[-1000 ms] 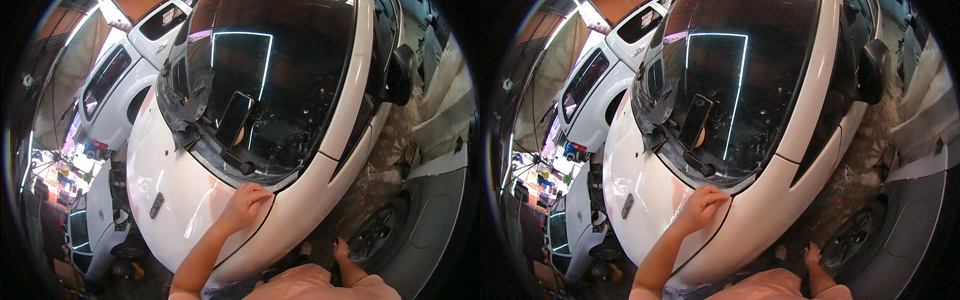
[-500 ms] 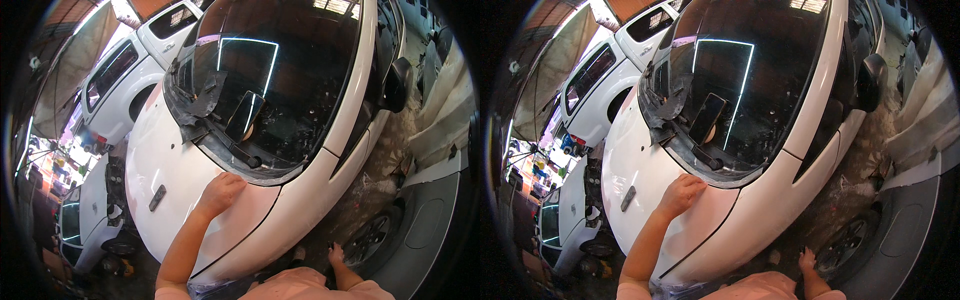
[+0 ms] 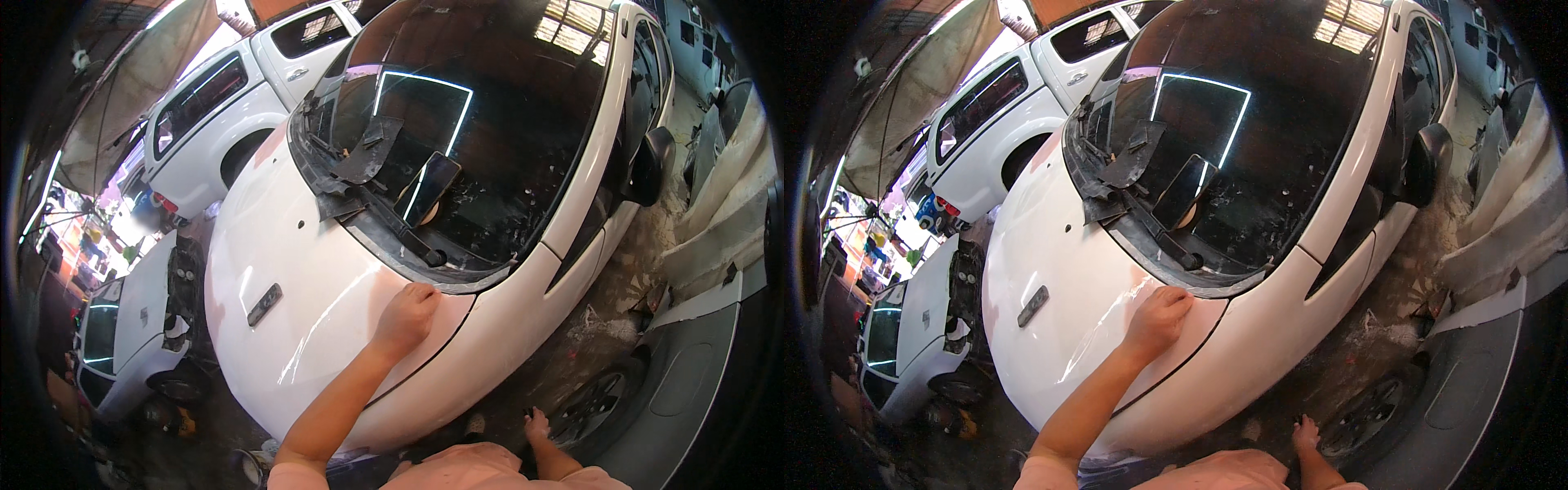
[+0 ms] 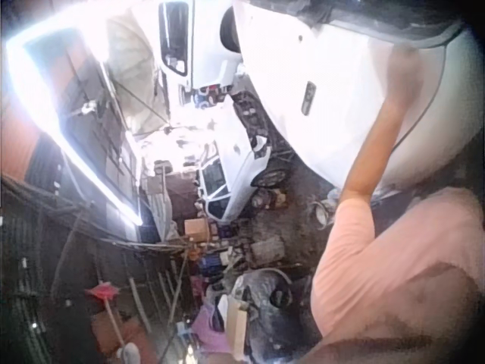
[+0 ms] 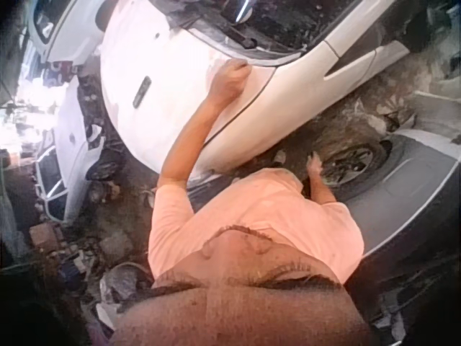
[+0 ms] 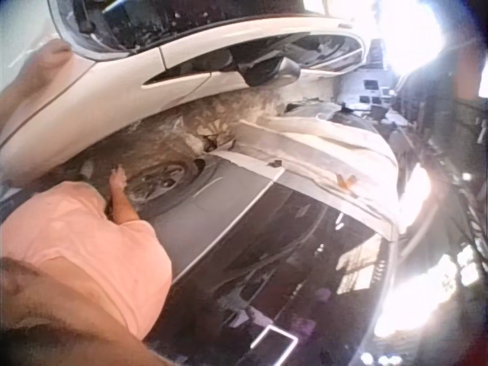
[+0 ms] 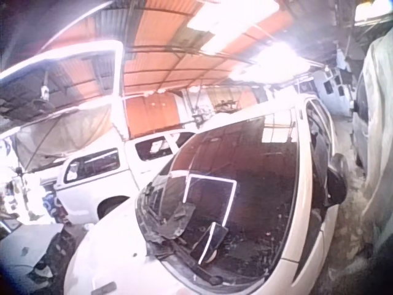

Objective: The person sands the surface of a white car hood using a sanding block, wipes the area with a cloth, and dips the cloth and block into a bucket of water.

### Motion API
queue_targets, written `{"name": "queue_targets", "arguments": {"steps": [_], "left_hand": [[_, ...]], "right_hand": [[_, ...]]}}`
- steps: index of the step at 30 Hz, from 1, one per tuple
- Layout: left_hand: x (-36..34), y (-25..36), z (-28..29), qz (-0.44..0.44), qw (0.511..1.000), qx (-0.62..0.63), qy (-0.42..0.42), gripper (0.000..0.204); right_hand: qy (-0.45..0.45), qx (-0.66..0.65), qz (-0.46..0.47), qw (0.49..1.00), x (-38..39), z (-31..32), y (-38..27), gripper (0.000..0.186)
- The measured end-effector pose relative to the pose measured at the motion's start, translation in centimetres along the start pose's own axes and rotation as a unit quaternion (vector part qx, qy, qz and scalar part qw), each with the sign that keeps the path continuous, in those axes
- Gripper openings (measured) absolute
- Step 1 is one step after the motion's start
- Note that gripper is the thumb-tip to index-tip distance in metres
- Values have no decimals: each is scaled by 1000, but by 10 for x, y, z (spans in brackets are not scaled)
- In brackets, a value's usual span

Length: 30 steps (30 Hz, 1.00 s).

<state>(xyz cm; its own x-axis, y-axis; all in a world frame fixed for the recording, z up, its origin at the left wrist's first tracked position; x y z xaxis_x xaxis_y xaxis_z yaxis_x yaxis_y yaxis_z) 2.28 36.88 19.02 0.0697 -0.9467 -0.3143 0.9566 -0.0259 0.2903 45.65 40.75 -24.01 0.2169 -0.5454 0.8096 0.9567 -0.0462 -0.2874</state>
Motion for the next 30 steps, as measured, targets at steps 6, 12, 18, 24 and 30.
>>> {"name": "queue_targets", "arguments": {"steps": [6,12,18,24,30], "left_hand": [[-1,29,-8,-30,995,82,-45,28],[62,87,-19,-44,990,128,-38,43],[228,95,-3,184,934,304,-20,41],[435,87,-6,314,740,565,183,56],[591,70,27,468,566,548,400,71]], "right_hand": [[-47,5,68,997,24,-4,-22,55],[-271,95,210,935,115,51,-80,74],[-309,103,386,863,275,79,-242,75],[-287,77,572,764,407,-54,-374,65],[-401,136,628,653,447,-280,-431,67]]}}
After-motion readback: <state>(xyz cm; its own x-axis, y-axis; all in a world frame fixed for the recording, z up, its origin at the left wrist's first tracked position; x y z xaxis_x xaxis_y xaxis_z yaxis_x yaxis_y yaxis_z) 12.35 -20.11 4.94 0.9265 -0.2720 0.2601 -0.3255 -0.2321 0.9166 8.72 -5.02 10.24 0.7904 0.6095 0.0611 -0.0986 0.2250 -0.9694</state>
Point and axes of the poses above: each hand's wrist, its own x-axis away from the middle knuckle, its own z-axis out of the back of the hand, y = z × x, the point moved 3 cm from there along -x, towards the middle knuckle, and after that the axes turned 14 degrees about -y, right-handed, at the moved point
